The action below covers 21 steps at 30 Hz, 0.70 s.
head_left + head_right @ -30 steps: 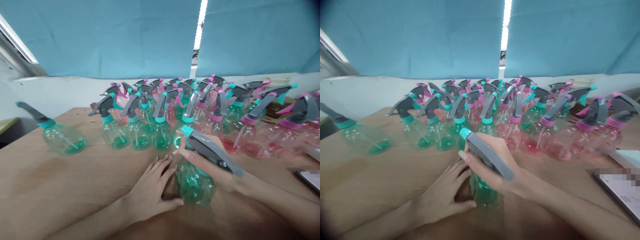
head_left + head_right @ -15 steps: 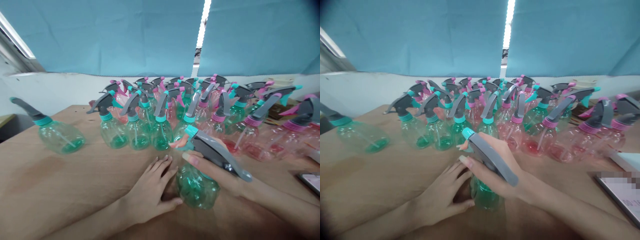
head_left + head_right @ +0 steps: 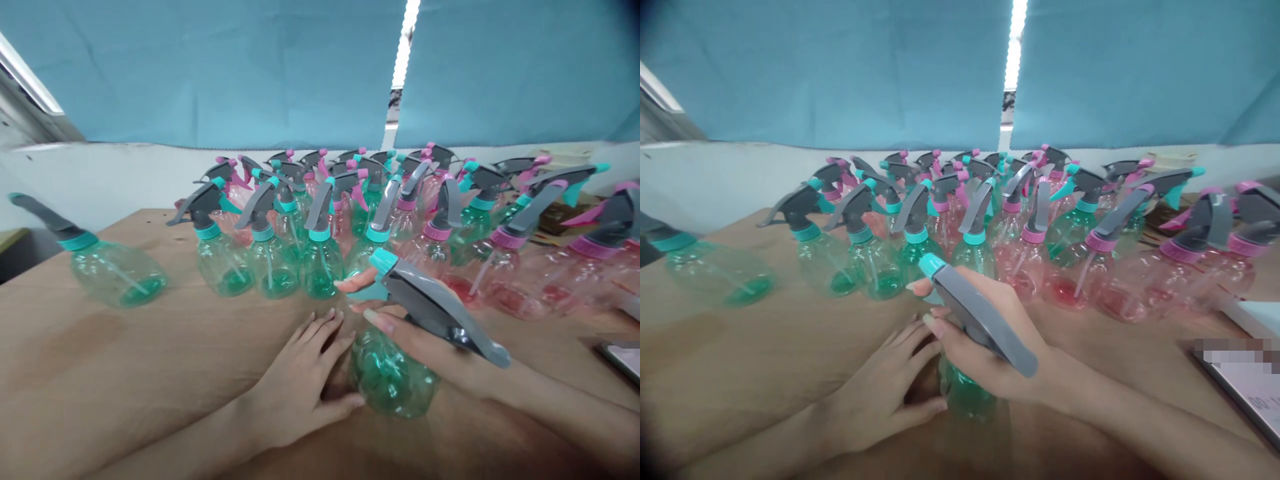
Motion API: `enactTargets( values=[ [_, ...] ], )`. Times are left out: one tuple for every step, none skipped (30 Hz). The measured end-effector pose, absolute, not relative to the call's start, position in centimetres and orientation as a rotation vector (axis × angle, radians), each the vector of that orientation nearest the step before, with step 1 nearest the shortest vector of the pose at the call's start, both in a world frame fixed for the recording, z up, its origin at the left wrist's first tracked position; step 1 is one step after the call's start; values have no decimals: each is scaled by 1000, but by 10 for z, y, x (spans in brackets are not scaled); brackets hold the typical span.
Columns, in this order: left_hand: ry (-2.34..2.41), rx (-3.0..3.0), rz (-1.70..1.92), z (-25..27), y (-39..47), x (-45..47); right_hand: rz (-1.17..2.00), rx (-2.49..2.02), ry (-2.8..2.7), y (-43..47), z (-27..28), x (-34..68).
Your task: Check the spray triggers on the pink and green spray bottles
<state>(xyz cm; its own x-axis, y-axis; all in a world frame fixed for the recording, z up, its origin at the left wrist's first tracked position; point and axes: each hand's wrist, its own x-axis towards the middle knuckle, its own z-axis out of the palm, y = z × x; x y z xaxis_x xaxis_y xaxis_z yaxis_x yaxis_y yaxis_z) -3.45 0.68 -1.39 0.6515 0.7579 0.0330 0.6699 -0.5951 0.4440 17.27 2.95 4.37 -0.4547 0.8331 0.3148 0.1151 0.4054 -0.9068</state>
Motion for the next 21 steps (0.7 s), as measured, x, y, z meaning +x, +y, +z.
enactTargets(
  values=[
    [1128, 2479, 304, -14, 7, -34, 1111, -812, -1838, 29, 43, 173],
    [1134, 2482, 291, -14, 7, -34, 1110, -810, -1833, 29, 43, 173],
    [1142, 2487, 272, -14, 7, -34, 1106, -809, -1830, 29, 43, 174],
    [1149, 2490, 254, -13, 7, -34, 1102, -808, -1830, 30, 43, 174],
    [1154, 2492, 240, -12, 7, -34, 1103, -809, -1835, 30, 44, 174],
    [1154, 2493, 233, -11, 7, -34, 1110, -811, -1843, 30, 45, 175],
    [1153, 2491, 233, -10, 7, -33, 1122, -811, -1852, 30, 46, 175],
    [1150, 2489, 238, -10, 7, -33, 1136, -812, -1857, 30, 47, 175],
    [1148, 2487, 242, -9, 6, -33, 1150, -813, -1858, 30, 48, 175],
    [1147, 2486, 242, -9, 6, -33, 1162, -813, -1855, 30, 49, 175],
    [1147, 2488, 240, -8, 6, -32, 1169, -811, -1848, 29, 50, 175],
    [1148, 2490, 238, -8, 6, -32, 1173, -809, -1842, 29, 50, 175],
    [1150, 2494, 236, -8, 6, -33, 1175, -808, -1837, 29, 50, 175],
    [1152, 2499, 228, -9, 6, -33, 1177, -808, -1834, 28, 49, 175],
    [1155, 2505, 215, -9, 6, -33, 1180, -809, -1833, 28, 49, 175],
    [1158, 2515, 200, -9, 6, -33, 1181, -813, -1834, 28, 48, 175],
    [1161, 2525, 182, -10, 6, -33, 1183, -818, -1838, 28, 47, 176],
    [1163, 2537, 165, -10, 7, -33, 1181, -823, -1842, 28, 47, 176],
    [1164, 2548, 150, -10, 7, -33, 1173, -825, -1848, 27, 47, 176],
    [1165, 2558, 138, -10, 7, -32, 1164, -828, -1856, 27, 46, 177],
    [1164, 2566, 134, -10, 7, -32, 1153, -831, -1863, 27, 46, 177]
  ],
)
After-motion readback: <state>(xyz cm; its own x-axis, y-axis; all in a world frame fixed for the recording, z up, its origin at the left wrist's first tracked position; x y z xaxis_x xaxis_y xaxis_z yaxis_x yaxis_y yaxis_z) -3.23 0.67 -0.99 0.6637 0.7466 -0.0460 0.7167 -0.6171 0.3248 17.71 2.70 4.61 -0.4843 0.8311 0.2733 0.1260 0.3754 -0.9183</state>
